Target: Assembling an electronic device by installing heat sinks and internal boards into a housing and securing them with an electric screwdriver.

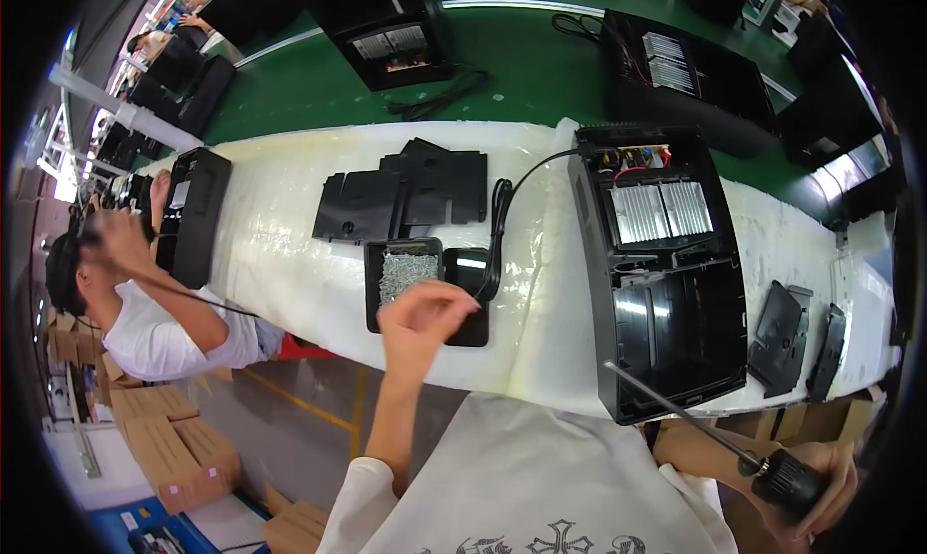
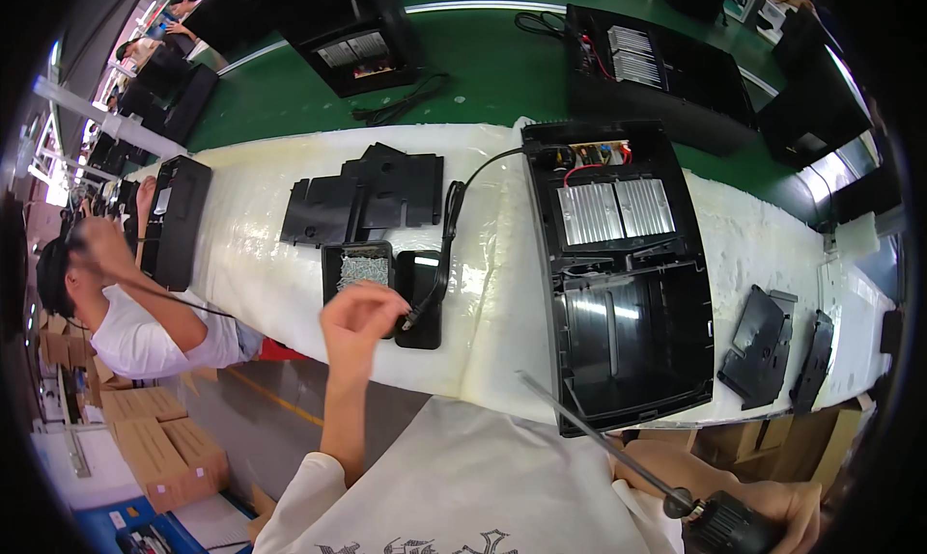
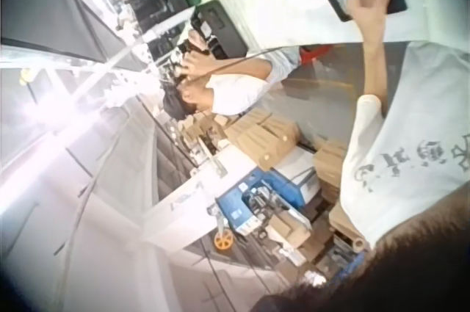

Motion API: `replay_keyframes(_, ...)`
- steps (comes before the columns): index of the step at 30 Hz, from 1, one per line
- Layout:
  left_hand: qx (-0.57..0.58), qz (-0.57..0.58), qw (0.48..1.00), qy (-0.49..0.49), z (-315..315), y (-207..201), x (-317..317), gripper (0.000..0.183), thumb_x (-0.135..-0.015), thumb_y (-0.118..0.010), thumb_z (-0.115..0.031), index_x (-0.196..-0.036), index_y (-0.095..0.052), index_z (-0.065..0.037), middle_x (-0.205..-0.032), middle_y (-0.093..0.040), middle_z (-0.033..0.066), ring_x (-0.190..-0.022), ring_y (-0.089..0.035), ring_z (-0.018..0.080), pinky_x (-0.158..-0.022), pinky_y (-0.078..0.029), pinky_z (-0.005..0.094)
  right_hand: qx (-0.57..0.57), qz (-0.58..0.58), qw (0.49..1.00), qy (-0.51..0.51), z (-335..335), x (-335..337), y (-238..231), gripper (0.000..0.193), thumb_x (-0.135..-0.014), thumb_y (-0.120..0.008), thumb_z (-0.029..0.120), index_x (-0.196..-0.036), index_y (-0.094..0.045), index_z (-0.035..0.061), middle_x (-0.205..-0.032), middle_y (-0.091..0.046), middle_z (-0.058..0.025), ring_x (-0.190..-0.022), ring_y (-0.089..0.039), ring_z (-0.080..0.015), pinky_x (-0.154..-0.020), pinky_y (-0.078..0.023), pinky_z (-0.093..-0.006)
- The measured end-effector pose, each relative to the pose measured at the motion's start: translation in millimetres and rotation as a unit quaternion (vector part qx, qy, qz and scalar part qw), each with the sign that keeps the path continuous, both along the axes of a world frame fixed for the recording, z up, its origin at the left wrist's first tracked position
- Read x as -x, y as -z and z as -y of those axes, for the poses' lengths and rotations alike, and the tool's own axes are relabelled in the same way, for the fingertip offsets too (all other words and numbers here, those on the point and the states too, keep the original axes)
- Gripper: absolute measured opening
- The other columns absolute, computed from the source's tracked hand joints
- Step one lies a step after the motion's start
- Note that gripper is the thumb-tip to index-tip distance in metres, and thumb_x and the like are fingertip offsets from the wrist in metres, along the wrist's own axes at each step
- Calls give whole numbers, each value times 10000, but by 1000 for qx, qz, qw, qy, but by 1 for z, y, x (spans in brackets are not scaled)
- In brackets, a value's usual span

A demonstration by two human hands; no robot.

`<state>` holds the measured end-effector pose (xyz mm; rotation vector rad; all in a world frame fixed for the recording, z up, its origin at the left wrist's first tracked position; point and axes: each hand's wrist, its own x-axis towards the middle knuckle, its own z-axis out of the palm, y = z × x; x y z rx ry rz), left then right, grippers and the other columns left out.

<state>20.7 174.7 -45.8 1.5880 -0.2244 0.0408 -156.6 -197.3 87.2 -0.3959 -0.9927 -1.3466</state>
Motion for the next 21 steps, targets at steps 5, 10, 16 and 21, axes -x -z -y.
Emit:
replay_keyframes(5,300,-135,923,198,63,-11,30,175,-907,-681,-123,-885,-548,-12,-818,-611,127,-649,-578,200,-613,-477,299,-90,-1,994,-69,-37,-25,-23,303,-593,-806,126,-669,-515,88,-548,-564,-20,-396,-559,-87,-365,-518,-165)
replay_keyframes(10,430,-235,819,300,87,-30,45,204,-947,-632,-166,-938,-487,-23,-800,-617,194,-611,-618,247,-465,-495,328,-45,-16,998,-51,-36,-22,-27,305,-602,-802,88,-669,-504,78,-552,-560,-26,-387,-549,-85,-351,-530,-188)
replay_keyframes(16,404,-225,819,340,96,-30,47,186,-951,-621,-140,-922,-500,-2,-843,-644,241,-668,-684,297,-543,-569,365,-21,13,989,-144,-21,5,-17,344,-525,-797,12,-666,-493,90,-564,-536,-26,-388,-538,-105,-333,-522,-203)
replay_keyframes(21,254,-151,876,382,85,-33,37,189,-904,-674,-123,-969,-567,19,-1008,-645,313,-814,-706,335,-666,-589,407,68,12,996,-56,23,54,-10,280,-505,-789,83,-649,-550,107,-623,-610,-31,-496,-597,-77,-438,-516,-143)
